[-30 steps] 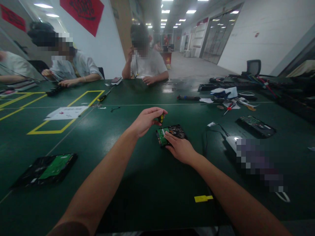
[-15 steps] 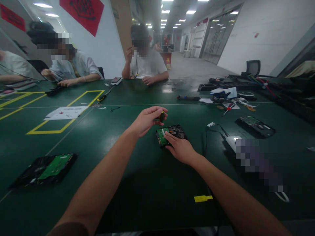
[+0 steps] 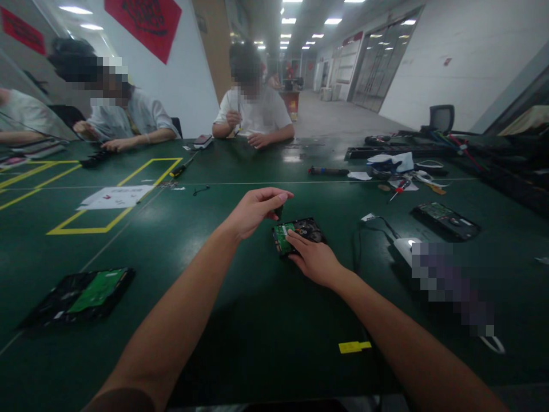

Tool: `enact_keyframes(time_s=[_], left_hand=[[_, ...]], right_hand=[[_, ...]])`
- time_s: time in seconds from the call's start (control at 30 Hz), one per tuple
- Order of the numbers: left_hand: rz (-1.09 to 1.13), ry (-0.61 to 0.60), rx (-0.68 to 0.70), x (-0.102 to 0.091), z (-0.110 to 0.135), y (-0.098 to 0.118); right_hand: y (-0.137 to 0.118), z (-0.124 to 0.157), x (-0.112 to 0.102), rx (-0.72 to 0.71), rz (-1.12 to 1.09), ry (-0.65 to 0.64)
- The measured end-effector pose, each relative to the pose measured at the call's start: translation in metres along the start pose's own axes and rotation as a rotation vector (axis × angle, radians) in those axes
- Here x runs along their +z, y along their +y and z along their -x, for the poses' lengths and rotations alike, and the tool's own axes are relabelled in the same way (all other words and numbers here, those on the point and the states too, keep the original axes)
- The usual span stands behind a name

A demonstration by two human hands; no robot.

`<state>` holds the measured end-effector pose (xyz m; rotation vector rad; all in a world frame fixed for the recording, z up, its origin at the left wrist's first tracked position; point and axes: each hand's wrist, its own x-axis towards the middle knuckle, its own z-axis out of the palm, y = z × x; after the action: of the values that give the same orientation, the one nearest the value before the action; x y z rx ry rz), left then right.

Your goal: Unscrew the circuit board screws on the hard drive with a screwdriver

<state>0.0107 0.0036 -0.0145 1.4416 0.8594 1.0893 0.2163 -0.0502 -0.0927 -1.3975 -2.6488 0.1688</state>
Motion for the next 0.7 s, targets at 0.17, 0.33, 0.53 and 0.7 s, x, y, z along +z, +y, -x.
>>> enact_keyframes(time_s=[0.17,0.33,0.53,0.7], left_hand=[[0.129,-0.046,-0.034,0.0013,0.0007,0.0006],[0.231,0.001,-0.059,0.0,-0.0018,-0.0027],[0.182,-0.004,-0.023,-0.0014,-0.002,-0.0019],[0.195,-0.02,-0.003,-0.0014,-0.0004,-0.0007]], right_hand=[[0.0001,-0.0001,0.0009,-0.001,-0.007,0.008],[0.0007,-0.0004,0.002,0.0,-0.007,0.006],[0.0012,-0.0006,0.0022,-0.002,-0.017,0.006],[0.0011,-0.0008,0.0027,-0.001,-0.031,0.006]])
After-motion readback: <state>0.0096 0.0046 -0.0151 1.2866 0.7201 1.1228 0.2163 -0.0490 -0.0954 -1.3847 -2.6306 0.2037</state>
